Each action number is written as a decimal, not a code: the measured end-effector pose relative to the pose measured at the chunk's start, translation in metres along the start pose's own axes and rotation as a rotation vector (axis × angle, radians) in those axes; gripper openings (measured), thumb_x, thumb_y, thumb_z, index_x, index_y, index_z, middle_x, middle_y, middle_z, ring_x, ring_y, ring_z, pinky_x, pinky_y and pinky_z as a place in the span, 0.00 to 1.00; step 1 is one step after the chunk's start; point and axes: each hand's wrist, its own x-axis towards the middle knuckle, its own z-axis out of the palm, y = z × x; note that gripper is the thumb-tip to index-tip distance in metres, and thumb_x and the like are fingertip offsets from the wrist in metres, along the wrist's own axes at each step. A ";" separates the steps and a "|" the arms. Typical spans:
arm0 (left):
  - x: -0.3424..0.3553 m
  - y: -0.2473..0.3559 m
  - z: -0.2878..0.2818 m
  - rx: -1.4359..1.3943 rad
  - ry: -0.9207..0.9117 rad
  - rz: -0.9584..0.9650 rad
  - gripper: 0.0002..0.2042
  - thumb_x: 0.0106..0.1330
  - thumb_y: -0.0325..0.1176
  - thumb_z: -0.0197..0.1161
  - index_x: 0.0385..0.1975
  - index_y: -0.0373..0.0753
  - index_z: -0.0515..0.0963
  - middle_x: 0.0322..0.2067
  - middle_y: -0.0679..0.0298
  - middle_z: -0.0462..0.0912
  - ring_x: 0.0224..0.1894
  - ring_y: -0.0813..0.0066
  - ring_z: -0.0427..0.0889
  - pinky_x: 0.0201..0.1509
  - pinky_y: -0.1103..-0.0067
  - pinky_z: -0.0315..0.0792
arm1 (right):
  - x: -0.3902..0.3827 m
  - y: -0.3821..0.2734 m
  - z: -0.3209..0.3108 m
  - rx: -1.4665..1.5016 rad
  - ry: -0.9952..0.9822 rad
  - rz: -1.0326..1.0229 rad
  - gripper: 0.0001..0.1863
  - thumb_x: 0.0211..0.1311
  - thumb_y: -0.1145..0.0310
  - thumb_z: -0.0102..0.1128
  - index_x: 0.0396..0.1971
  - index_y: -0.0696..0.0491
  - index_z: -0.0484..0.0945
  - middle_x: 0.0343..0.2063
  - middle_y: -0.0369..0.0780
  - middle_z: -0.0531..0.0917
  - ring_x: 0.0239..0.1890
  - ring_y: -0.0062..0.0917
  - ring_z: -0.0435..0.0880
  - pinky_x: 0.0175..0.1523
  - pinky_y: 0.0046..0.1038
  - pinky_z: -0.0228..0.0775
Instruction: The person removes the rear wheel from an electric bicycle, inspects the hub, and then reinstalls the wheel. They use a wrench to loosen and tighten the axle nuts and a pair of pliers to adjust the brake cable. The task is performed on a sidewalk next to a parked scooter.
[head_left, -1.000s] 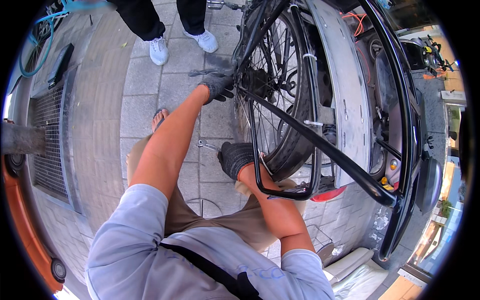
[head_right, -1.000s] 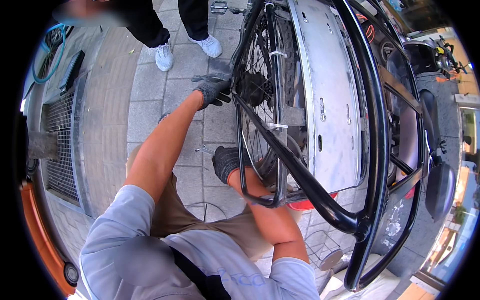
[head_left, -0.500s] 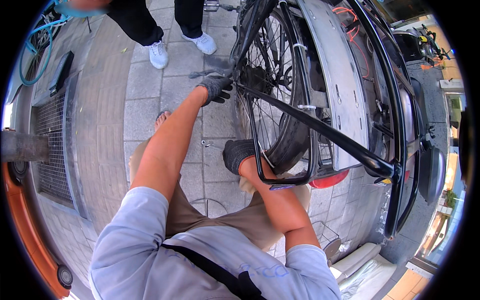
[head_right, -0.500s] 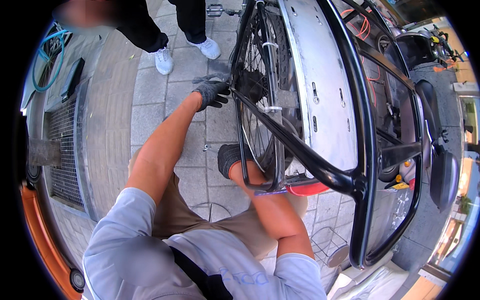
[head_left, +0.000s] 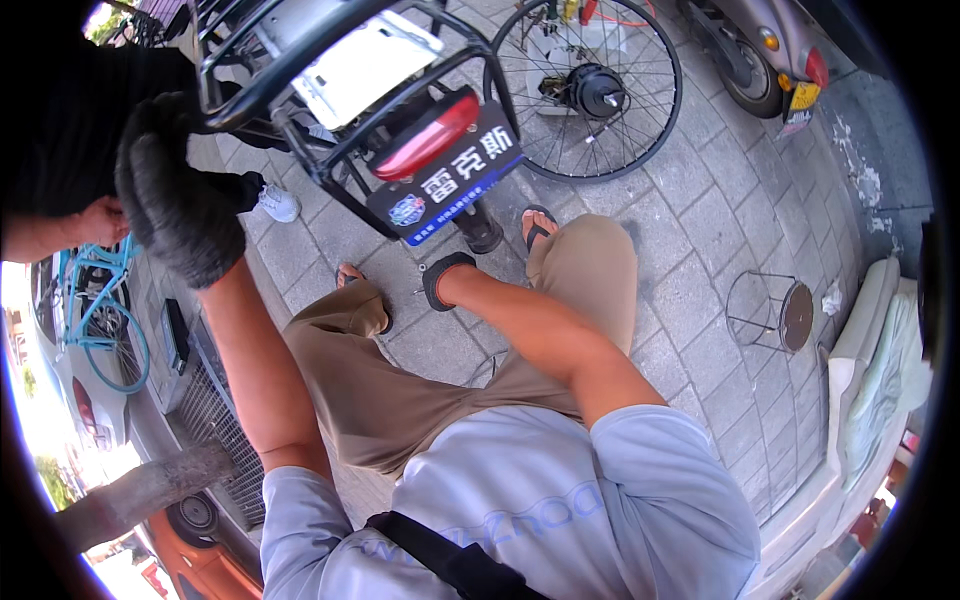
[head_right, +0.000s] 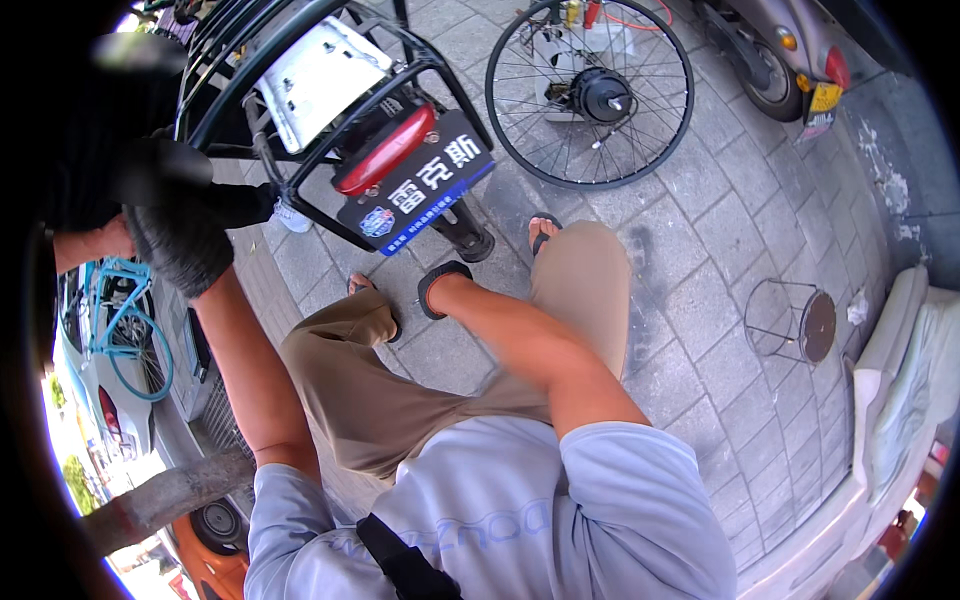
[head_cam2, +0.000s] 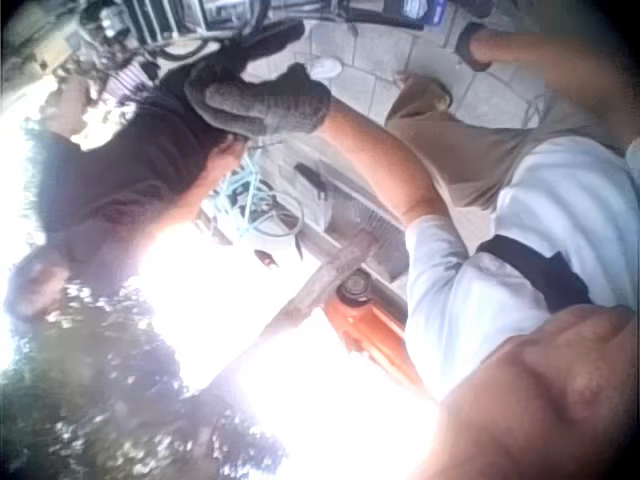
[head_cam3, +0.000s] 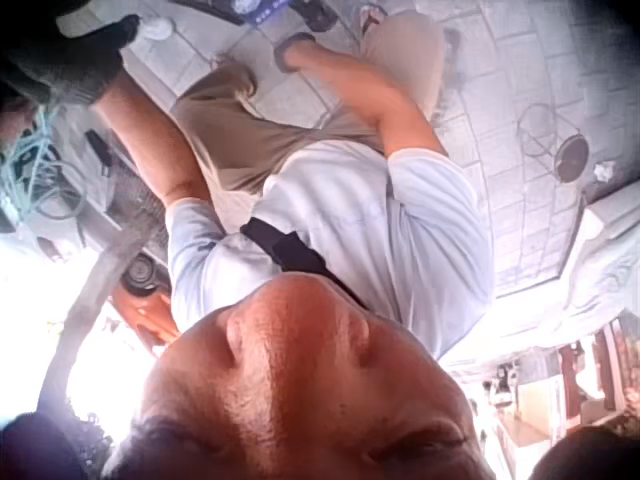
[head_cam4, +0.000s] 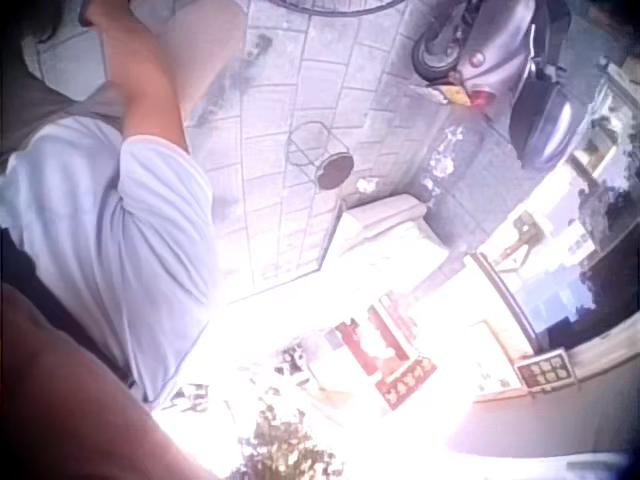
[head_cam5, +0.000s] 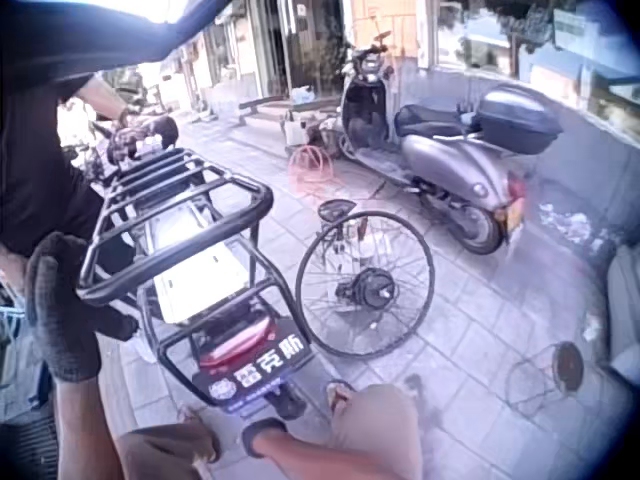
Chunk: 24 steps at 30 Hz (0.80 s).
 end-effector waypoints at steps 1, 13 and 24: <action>0.006 0.026 0.023 0.029 -0.139 0.071 0.22 0.75 0.40 0.51 0.57 0.27 0.74 0.53 0.46 0.81 0.56 0.55 0.80 0.66 0.61 0.70 | 0.004 0.006 0.024 0.070 0.002 0.091 0.20 0.54 0.66 0.60 0.48 0.47 0.86 0.51 0.39 0.86 0.50 0.35 0.86 0.48 0.41 0.79; 0.010 0.127 0.109 1.041 -0.459 -0.139 0.18 0.77 0.38 0.51 0.50 0.27 0.78 0.44 0.56 0.83 0.45 0.66 0.81 0.54 0.73 0.73 | 0.024 0.037 0.133 0.475 -0.112 0.350 0.18 0.55 0.67 0.65 0.48 0.40 0.87 0.51 0.29 0.86 0.51 0.26 0.86 0.43 0.38 0.79; 0.015 0.115 0.068 1.773 -0.358 0.229 0.13 0.70 0.32 0.52 0.41 0.36 0.84 0.26 0.63 0.84 0.27 0.72 0.80 0.34 0.78 0.71 | 0.050 0.082 0.157 0.963 0.017 0.570 0.16 0.58 0.63 0.61 0.46 0.44 0.87 0.50 0.37 0.87 0.54 0.32 0.85 0.51 0.35 0.79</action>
